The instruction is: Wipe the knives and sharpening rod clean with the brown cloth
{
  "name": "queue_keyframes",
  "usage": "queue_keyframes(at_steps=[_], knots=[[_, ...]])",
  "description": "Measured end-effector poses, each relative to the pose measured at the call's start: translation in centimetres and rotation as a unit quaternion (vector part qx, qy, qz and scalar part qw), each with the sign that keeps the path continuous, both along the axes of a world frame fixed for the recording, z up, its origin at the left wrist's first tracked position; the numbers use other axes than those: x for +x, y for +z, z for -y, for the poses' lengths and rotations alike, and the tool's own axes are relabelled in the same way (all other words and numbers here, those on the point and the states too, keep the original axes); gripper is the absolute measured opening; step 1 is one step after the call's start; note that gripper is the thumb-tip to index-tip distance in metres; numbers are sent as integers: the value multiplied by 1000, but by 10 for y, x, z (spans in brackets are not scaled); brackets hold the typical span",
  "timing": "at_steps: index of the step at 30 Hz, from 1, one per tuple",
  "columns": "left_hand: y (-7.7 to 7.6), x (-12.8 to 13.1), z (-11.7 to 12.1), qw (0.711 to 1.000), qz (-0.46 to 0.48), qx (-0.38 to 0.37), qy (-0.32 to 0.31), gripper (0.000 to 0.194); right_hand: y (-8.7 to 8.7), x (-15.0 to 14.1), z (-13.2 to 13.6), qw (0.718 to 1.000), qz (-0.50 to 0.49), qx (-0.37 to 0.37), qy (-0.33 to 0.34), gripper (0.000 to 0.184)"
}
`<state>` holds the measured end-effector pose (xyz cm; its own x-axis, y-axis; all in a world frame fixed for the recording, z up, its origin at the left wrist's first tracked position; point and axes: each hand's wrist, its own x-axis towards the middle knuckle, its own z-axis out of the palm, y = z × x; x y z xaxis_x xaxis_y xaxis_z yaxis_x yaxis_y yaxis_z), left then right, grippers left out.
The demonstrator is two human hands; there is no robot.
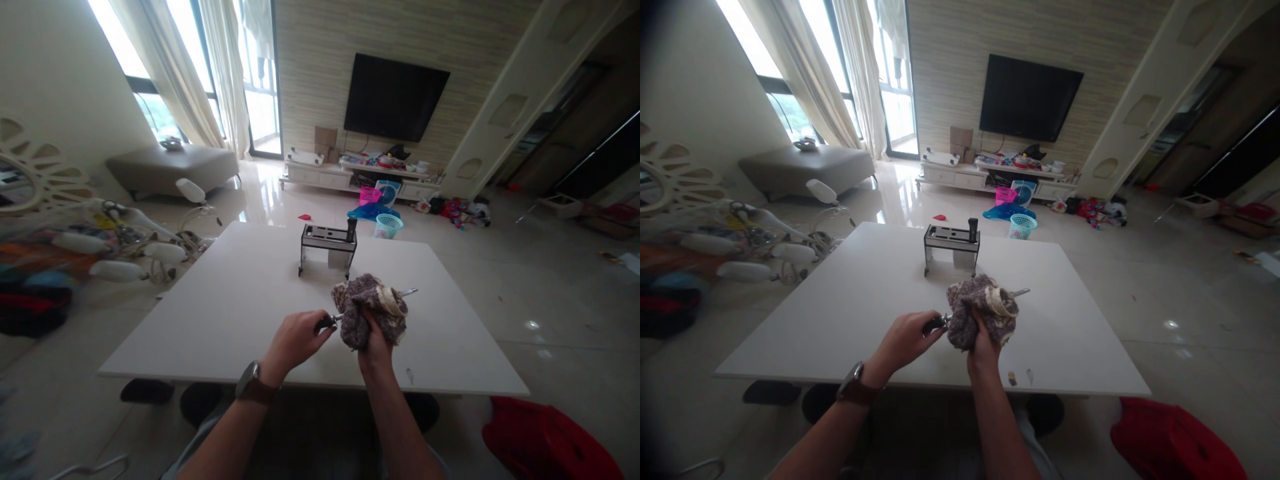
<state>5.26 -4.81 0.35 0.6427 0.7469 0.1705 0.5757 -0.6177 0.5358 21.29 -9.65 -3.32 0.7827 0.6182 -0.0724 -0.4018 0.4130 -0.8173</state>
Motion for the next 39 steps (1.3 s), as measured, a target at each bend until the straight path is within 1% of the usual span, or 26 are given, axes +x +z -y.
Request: queue_keyframes(at_steps=[2,4,8,9,11,13,15,17,19,22,24,26,28,30,34,37,39], knots=[[1,-2,-1,1000,2,-3,-4,20,5,16,-2,999,-5,-1,-44,58],[3,-4,-2,1000,-5,-3,-12,23,11,33,-4,997,-4,5,-76,55],[6,-6,-1,998,-51,16,-21,28,17,63,-5,987,-30,27,-153,58],[5,-6,0,998,-62,22,-20,29,18,68,-4,987,-38,27,-155,58],[5,-6,0,997,-74,27,-17,31,18,72,-3,990,-50,22,-132,55],[4,-5,-1,997,-71,21,-6,32,17,67,-3,994,-63,11,-93,52],[3,-3,0,999,-48,-2,9,33,16,56,-3,996,-77,-1,-55,51],[2,1,2,999,-1,-45,15,34,12,40,-2,997,-77,-11,-13,52],[0,6,5,993,61,-102,1,35,7,22,-1,998,-57,-19,32,51],[-6,14,10,967,147,-205,-35,29,-2,0,2,995,-26,-40,92,52],[-10,16,12,945,178,-270,-48,24,-6,-9,4,992,-17,-62,107,56],[-12,16,13,932,188,-308,-46,21,-7,-13,5,990,-17,-84,108,60],[-12,15,14,931,184,-314,-42,21,-7,-13,6,989,-20,-103,105,64],[-12,13,16,939,168,-297,-37,22,-9,-13,6,989,-15,-111,99,67],[-15,13,17,965,122,-231,-19,22,-13,-13,6,993,31,-89,65,73],[-16,15,16,967,136,-216,-28,22,-12,-13,5,995,52,-73,40,78],[-14,16,16,969,133,-206,-35,24,-8,-11,3,996,42,-64,35,76]])
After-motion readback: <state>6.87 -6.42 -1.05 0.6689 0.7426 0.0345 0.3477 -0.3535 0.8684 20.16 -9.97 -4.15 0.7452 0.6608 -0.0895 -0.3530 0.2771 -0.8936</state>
